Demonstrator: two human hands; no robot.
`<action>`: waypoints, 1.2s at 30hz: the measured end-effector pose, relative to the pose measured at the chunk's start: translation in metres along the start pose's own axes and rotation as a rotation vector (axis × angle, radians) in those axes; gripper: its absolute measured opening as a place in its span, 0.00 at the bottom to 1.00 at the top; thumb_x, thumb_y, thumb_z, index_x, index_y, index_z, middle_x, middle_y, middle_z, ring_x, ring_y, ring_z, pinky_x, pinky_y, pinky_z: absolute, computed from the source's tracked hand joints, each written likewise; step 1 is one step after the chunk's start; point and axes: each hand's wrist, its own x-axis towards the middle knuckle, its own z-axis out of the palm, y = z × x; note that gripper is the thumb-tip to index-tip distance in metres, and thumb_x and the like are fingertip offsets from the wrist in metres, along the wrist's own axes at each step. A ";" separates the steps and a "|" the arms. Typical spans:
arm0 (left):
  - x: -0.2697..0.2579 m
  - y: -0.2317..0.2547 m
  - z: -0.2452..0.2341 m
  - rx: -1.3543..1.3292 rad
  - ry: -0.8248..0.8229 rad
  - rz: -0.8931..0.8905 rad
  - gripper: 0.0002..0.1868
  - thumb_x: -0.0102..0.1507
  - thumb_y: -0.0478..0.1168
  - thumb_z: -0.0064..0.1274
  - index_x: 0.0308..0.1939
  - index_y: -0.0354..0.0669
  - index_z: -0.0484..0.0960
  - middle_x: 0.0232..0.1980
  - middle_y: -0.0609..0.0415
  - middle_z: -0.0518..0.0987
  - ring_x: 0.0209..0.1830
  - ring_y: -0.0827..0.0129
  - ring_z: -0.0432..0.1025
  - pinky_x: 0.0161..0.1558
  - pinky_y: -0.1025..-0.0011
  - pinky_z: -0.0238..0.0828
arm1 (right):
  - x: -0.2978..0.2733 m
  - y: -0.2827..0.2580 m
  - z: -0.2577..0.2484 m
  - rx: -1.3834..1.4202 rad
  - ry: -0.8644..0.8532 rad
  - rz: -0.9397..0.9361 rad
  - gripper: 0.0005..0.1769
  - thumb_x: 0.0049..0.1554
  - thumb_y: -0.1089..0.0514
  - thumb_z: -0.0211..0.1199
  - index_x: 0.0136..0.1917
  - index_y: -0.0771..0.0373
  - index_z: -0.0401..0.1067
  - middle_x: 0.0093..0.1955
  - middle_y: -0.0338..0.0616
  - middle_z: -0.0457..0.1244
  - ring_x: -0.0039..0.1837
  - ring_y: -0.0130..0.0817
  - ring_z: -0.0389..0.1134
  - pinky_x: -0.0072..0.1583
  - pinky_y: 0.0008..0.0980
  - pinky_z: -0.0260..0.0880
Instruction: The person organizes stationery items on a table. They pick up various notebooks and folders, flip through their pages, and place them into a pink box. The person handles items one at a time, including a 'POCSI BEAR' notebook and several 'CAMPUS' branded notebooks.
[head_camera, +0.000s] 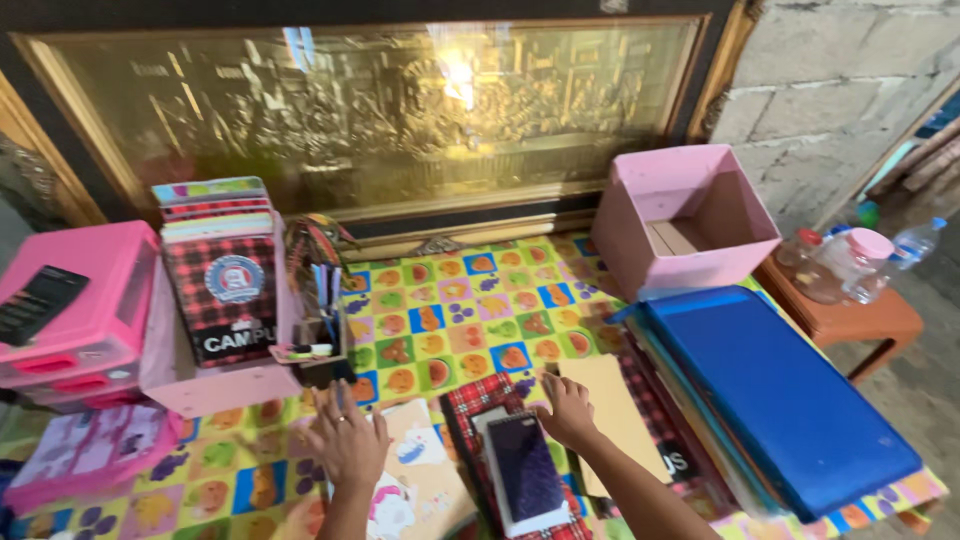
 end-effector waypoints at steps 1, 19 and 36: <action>-0.008 0.019 0.000 0.003 -0.024 0.018 0.41 0.60 0.55 0.49 0.73 0.41 0.61 0.77 0.47 0.62 0.82 0.50 0.49 0.71 0.29 0.40 | -0.005 0.015 -0.002 -0.021 0.001 0.011 0.44 0.52 0.43 0.68 0.77 0.46 0.54 0.77 0.48 0.52 0.79 0.55 0.47 0.72 0.62 0.53; -0.130 0.256 0.063 -0.743 -0.571 0.065 0.16 0.65 0.42 0.47 0.56 0.42 0.75 0.53 0.47 0.80 0.54 0.53 0.76 0.54 0.58 0.74 | -0.048 0.126 -0.071 -0.023 -0.211 0.516 0.68 0.36 0.35 0.85 0.79 0.47 0.48 0.80 0.51 0.42 0.79 0.59 0.45 0.69 0.64 0.61; -0.181 0.318 0.158 -1.046 -0.589 -0.431 0.22 0.61 0.49 0.62 0.51 0.35 0.86 0.43 0.48 0.89 0.40 0.65 0.83 0.44 0.67 0.77 | -0.015 0.206 -0.057 0.834 -0.215 0.191 0.23 0.49 0.58 0.78 0.56 0.62 0.74 0.42 0.42 0.67 0.45 0.29 0.70 0.48 0.34 0.75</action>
